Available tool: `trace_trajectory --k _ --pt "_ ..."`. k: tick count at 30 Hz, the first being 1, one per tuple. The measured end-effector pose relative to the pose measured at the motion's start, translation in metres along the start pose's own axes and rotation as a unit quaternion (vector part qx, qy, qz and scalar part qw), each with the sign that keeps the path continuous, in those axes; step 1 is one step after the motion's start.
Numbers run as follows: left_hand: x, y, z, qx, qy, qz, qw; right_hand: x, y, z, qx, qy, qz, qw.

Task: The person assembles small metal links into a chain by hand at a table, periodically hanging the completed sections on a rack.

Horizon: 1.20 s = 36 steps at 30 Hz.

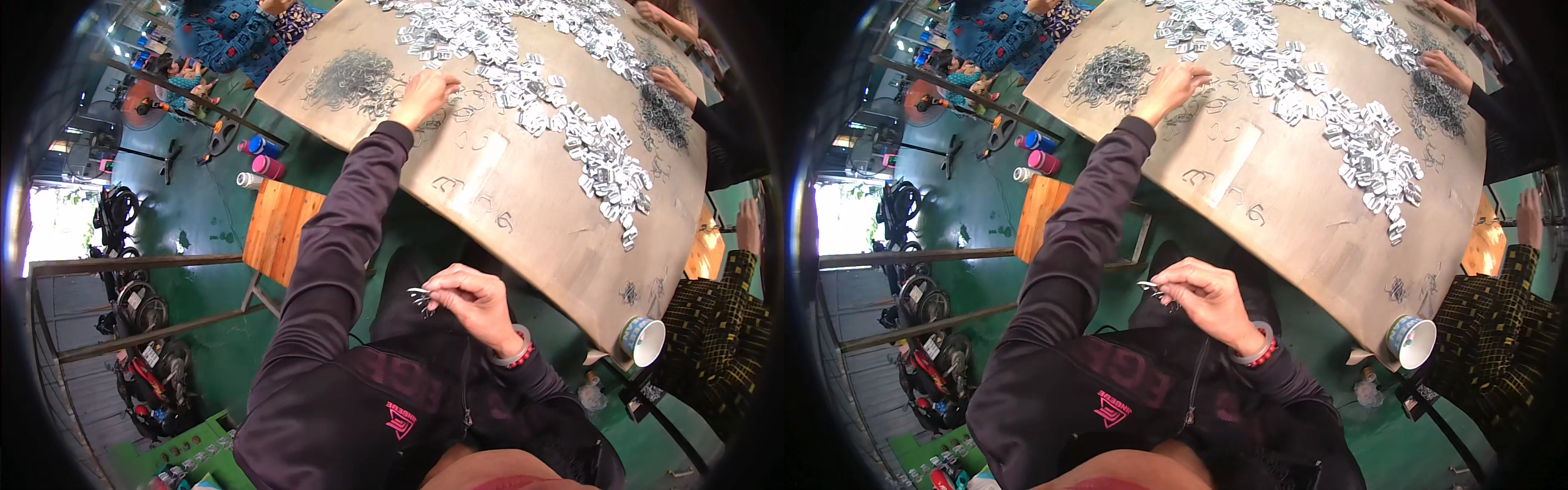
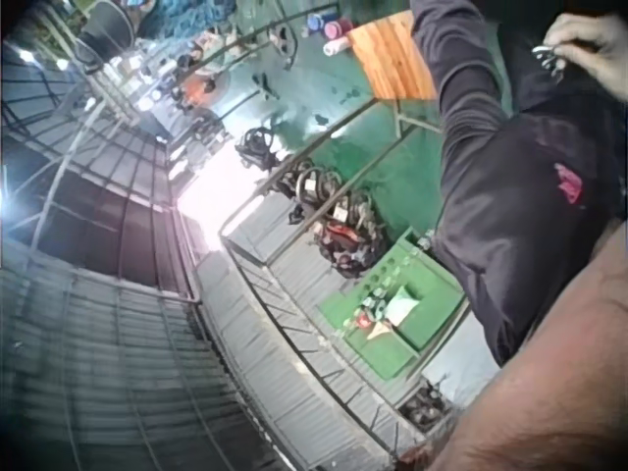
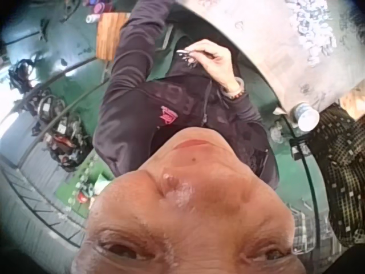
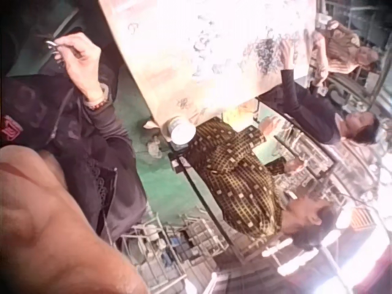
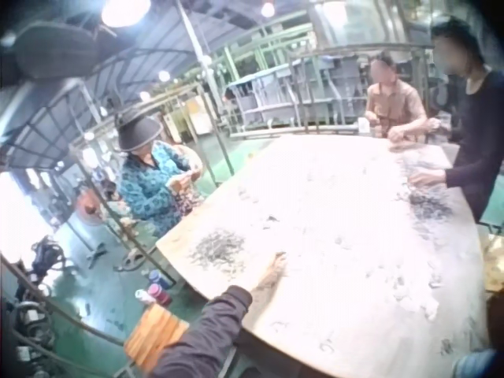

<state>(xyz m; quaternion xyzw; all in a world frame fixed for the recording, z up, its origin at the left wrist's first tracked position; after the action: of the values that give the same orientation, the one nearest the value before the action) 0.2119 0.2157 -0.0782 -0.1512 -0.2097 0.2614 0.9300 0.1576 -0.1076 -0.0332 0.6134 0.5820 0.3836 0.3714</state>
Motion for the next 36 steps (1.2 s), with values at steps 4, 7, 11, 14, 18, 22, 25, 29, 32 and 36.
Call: trace_trajectory --k 4,7,11,14,18,22,25,29,32,36 --pt "0.021 0.003 -0.047 0.016 -0.005 0.016 1.0 0.001 -0.001 0.002 -0.035 -0.009 0.014 0.999" --pt "0.018 -0.002 -0.055 0.118 -0.053 -0.024 0.991 0.001 -0.002 0.004 -0.048 -0.011 0.01 0.999" --pt "-0.005 -0.003 -0.024 0.097 -0.09 -0.019 0.991 0.004 0.0 0.001 -0.044 -0.017 0.016 0.999" --pt "-0.036 -0.016 0.002 -0.006 -0.146 -0.026 0.989 0.007 0.006 0.009 -0.087 -0.047 0.062 0.993" --pt "-0.106 -0.075 0.043 -0.377 -0.052 0.151 0.912 0.01 0.006 0.026 -0.117 -0.108 0.049 0.986" --pt "-0.186 -0.15 0.108 -0.381 -0.035 0.164 0.909 0.005 0.011 0.026 -0.05 -0.144 0.052 0.987" --pt "-0.213 -0.187 0.12 -0.314 -0.075 0.013 0.946 -0.002 0.013 0.029 -0.012 -0.168 0.103 0.98" --pt "-0.226 -0.197 0.117 -0.227 -0.1 0.016 0.969 -0.009 0.02 0.021 -0.01 -0.17 0.133 0.976" --pt "-0.228 -0.204 0.117 -0.211 -0.133 0.004 0.968 -0.014 0.016 0.021 -0.035 -0.182 0.094 0.978" --pt "-0.234 -0.189 0.1 -0.427 -0.137 0.059 0.892 -0.015 0.027 0.013 0.006 -0.137 0.098 0.986"
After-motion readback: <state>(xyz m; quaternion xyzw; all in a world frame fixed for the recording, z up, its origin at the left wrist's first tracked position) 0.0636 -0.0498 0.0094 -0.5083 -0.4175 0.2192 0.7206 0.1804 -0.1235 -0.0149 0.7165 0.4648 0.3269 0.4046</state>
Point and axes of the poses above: each hand's wrist, its own x-axis towards the middle knuckle, its own z-axis out of the back of the hand, y = z × x, the point moved 7 cm from there along x, towards the middle knuckle, and after that the axes turned 2 degrees about y, right-handed, at the moved point
